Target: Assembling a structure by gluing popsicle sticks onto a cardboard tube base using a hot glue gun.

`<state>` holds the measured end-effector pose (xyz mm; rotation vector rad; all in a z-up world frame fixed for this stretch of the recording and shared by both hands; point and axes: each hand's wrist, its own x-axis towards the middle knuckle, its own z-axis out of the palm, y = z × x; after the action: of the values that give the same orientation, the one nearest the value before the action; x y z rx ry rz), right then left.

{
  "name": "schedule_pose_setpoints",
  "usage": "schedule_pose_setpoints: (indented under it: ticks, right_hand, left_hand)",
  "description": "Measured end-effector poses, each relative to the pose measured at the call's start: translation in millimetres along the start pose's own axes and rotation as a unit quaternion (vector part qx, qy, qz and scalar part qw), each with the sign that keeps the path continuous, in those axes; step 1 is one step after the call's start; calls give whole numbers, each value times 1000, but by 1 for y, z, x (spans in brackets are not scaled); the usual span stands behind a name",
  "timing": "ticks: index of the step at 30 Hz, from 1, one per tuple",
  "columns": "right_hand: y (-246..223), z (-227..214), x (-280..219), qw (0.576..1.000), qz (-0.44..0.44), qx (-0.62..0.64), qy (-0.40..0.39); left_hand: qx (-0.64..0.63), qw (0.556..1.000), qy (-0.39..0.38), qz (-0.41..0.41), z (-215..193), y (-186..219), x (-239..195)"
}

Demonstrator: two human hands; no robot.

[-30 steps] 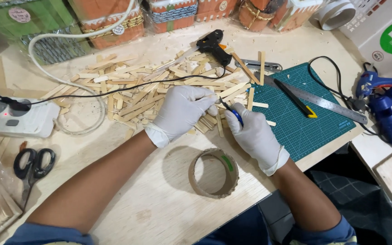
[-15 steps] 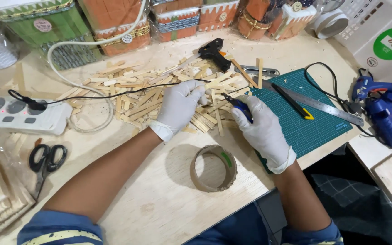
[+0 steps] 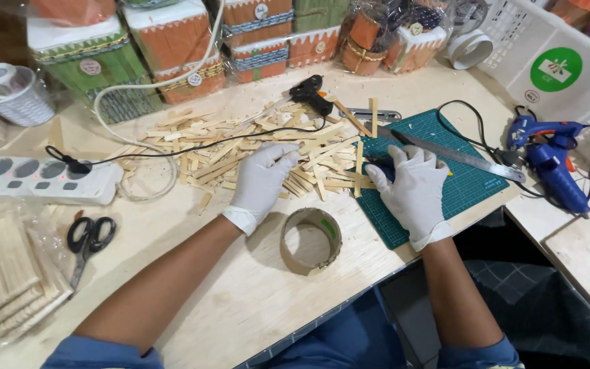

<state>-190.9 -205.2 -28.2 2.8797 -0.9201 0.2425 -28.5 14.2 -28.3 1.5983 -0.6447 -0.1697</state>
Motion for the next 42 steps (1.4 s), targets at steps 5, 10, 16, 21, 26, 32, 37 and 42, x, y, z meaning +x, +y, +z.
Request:
schedule_pose_setpoints:
  ticks: [5, 10, 16, 21, 26, 32, 37, 42]
  right_hand:
    - [-41, -39, 10, 922, -72, 375, 69]
    - [-85, -17, 36, 752, -9, 658, -43]
    - [-111, -32, 34, 630, 74, 765, -111]
    - [-98, -4, 40, 662, 77, 743, -61]
    - [-97, -9, 21, 822, -15, 548, 154]
    - [-89, -10, 20, 822, -128, 455, 318]
    - [-95, -37, 15, 764, -48, 621, 167]
    - [-98, -8, 20, 772, -39, 635, 11]
  left_hand:
    - [-96, 993, 17, -65, 5, 0, -7]
    - [-108, 993, 2, -50, 0, 15, -10]
    - [-145, 988, -16, -40, -2, 13, -7]
    - [2, 1000, -11, 11, -5, -7, 4]
    - [134, 991, 7, 29, -5, -4, 4]
    - [59, 998, 12, -35, -6, -3, 0]
    - [-38, 993, -21, -106, -8, 19, 5]
    - [-113, 970, -101, -190, -18, 33, 7]
